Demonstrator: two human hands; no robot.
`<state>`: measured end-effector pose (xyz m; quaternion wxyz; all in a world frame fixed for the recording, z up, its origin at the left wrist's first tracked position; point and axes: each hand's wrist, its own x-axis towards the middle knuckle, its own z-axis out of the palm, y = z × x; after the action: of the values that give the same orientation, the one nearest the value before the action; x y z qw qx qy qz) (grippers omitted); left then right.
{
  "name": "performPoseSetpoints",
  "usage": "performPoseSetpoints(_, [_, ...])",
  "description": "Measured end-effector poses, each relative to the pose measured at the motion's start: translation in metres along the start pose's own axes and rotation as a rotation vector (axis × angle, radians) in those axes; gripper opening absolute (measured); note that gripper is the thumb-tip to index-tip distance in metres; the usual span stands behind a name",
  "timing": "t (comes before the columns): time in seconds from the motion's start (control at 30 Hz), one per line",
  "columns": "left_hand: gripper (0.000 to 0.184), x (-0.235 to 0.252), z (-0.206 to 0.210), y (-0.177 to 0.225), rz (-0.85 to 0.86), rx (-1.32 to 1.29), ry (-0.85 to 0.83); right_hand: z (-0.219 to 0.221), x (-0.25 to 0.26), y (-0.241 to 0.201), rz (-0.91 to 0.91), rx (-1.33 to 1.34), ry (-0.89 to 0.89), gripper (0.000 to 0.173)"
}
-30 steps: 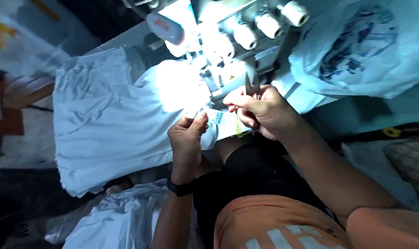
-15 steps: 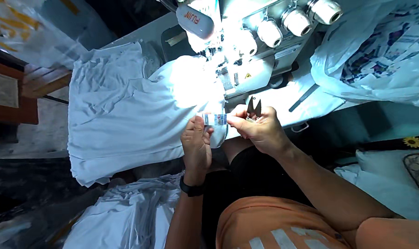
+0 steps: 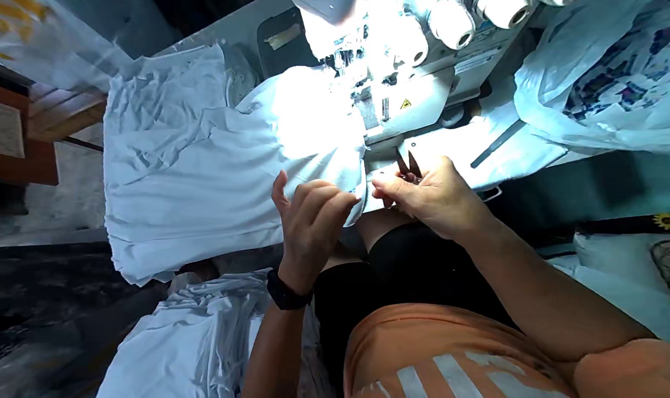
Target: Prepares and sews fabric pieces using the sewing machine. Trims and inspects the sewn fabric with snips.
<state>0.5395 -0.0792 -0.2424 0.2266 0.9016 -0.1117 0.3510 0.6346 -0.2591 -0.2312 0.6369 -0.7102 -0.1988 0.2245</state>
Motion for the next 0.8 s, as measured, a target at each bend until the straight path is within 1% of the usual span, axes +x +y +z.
performPoseSetpoints(0.03, [0.004,-0.002,0.0,0.001,0.049,0.035,-0.017,0.001,0.0,0.0,0.102,0.112,-0.046,0.026])
performPoseSetpoints(0.07, [0.003,-0.002,0.001,0.003,0.08,0.049,-0.046,0.003,0.0,0.0,0.161,0.186,-0.067,0.027])
performPoseSetpoints(0.1, [0.003,-0.002,0.001,0.005,0.086,0.04,-0.087,0.005,0.0,0.001,0.171,0.214,-0.066,0.025])
performPoseSetpoints(0.13, [0.004,-0.001,0.001,0.006,0.058,0.006,-0.131,0.007,0.0,0.002,0.138,0.201,-0.059,0.022])
performPoseSetpoints(0.2, [0.008,0.003,-0.001,0.008,-0.072,-0.122,-0.212,0.008,0.0,0.004,-0.038,0.073,-0.074,0.016])
performPoseSetpoints(0.27, [0.006,0.005,-0.004,0.006,-0.197,-0.285,-0.233,0.007,0.002,0.007,-0.191,-0.063,-0.085,0.012])
performPoseSetpoints(0.33, [0.004,0.002,-0.005,0.005,-0.308,-0.392,-0.196,0.004,0.003,0.007,-0.239,-0.106,-0.067,0.011])
performPoseSetpoints(0.43, [0.002,-0.001,-0.004,0.006,-0.434,-0.5,-0.117,0.002,0.003,0.009,-0.193,-0.081,-0.004,0.011])
performPoseSetpoints(0.5, [0.001,-0.002,-0.002,0.009,-0.485,-0.534,-0.078,0.001,-0.001,0.013,-0.153,-0.07,-0.034,0.013])
performPoseSetpoints(0.53, [0.002,-0.002,-0.001,0.01,-0.506,-0.541,-0.061,0.0,-0.003,0.015,-0.142,-0.07,-0.057,0.016])
performPoseSetpoints(0.6, [0.005,-0.001,0.002,0.013,-0.552,-0.536,-0.027,0.001,-0.007,0.02,-0.089,-0.063,-0.105,0.032])
performPoseSetpoints(0.63, [0.006,-0.001,0.003,0.014,-0.57,-0.534,-0.007,0.003,-0.009,0.022,-0.05,-0.023,-0.121,0.032])
performPoseSetpoints(0.73, [0.007,-0.003,0.009,0.017,-0.597,-0.52,0.053,0.01,-0.015,0.025,0.035,0.152,-0.151,0.011])
performPoseSetpoints(0.8, [0.009,-0.004,0.011,0.019,-0.616,-0.512,0.074,0.016,-0.019,0.025,0.09,0.295,-0.118,0.004])
